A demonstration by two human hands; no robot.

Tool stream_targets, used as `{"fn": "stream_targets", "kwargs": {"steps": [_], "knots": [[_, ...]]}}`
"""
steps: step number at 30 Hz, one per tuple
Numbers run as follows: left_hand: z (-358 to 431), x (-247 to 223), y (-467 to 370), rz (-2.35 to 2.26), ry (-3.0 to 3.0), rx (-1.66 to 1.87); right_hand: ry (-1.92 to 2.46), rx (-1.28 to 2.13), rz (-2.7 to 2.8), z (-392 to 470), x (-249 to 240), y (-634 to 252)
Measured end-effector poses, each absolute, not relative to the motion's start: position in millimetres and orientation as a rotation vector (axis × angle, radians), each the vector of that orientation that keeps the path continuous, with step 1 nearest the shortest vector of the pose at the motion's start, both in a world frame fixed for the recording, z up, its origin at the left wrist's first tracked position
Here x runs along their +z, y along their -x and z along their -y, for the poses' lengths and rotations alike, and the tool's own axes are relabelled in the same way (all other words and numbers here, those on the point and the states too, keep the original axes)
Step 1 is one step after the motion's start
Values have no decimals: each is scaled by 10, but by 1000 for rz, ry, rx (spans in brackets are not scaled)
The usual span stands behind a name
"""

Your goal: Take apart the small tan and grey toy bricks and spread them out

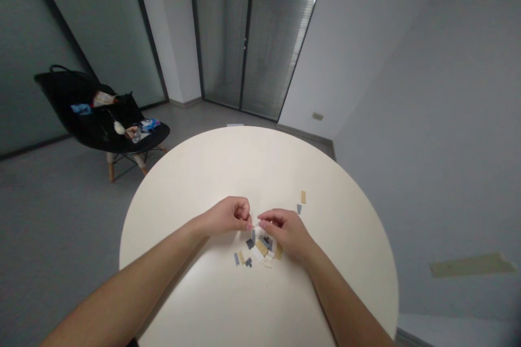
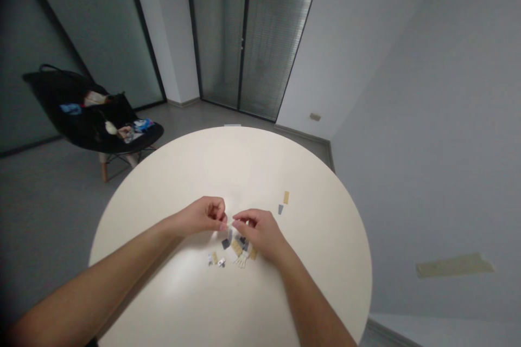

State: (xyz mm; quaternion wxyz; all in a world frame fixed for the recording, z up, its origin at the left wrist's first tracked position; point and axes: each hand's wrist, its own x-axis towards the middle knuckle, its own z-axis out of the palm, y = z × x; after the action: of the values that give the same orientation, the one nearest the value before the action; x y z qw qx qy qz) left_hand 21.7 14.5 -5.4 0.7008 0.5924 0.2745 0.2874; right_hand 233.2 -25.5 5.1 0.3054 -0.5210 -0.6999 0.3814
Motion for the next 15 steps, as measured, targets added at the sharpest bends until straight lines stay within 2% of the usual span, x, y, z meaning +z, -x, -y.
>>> {"fn": "stream_targets", "kwargs": {"steps": [15], "knots": [[-168,-111,-274,-622,-1321,689,1350,1028,1879,255,23,-2336]]}}
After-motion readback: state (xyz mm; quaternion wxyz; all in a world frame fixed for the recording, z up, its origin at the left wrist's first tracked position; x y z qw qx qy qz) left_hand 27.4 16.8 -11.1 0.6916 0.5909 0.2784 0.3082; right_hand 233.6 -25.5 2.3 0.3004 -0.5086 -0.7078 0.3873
